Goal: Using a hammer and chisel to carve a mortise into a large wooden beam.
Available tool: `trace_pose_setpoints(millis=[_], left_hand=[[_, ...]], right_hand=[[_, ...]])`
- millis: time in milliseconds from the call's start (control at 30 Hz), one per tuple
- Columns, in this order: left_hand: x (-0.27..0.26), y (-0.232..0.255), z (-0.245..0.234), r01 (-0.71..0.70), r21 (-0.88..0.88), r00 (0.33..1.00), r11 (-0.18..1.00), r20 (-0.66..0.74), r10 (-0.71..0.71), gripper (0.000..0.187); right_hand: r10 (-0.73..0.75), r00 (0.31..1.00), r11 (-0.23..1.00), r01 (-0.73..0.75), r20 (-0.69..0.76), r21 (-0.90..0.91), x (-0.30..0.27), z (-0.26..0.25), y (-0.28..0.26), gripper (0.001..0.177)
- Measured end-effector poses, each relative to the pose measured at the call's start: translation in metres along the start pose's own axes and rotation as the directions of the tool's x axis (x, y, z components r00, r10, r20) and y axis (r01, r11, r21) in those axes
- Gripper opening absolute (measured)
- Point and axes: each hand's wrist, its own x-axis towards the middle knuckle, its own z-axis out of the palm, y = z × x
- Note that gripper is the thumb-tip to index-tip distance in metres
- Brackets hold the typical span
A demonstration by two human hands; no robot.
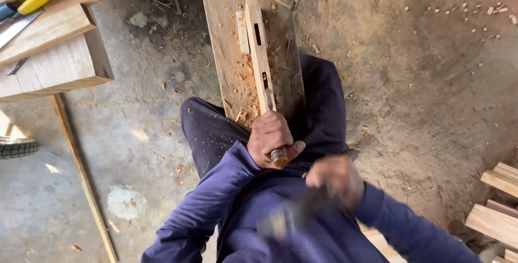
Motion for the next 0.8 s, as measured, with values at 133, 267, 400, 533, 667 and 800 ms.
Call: trace_pose_setpoints(millis=[133,267,400,533,667,800], left_hand=[[-0.005,-0.013,-0.002,-0.096,0.026,0.993,0.995,0.072,0.094,0.026],[-0.01,-0.016,0.002,-0.121,0.017,0.992,0.992,0.039,0.121,0.028],[-0.019,-0.028,-0.002,-0.197,0.032,0.975,0.98,0.111,0.192,0.028],[-0.019,-0.03,0.003,-0.154,0.085,0.985,0.984,0.09,0.147,0.026],[-0.023,-0.033,0.003,-0.184,0.125,0.976,0.975,0.14,0.167,0.026],[-0.021,-0.03,0.001,-0.141,0.148,0.982,0.979,0.145,0.12,0.028]], right_hand=[[0.201,0.979,0.971,-0.193,0.041,-0.143,-0.01,0.01,0.016,0.046],[0.006,1.0,0.979,-0.01,-0.019,-0.203,-0.013,0.017,0.038,0.044],[0.009,0.999,0.973,-0.017,-0.037,-0.23,-0.006,0.014,0.029,0.054],[-0.072,0.997,0.967,0.067,-0.01,-0.245,-0.033,0.03,0.088,0.049],[-0.125,0.99,0.958,0.103,-0.064,-0.269,-0.016,0.02,0.062,0.046],[-0.172,0.98,0.938,0.133,-0.097,-0.32,-0.012,0.025,0.079,0.053]])
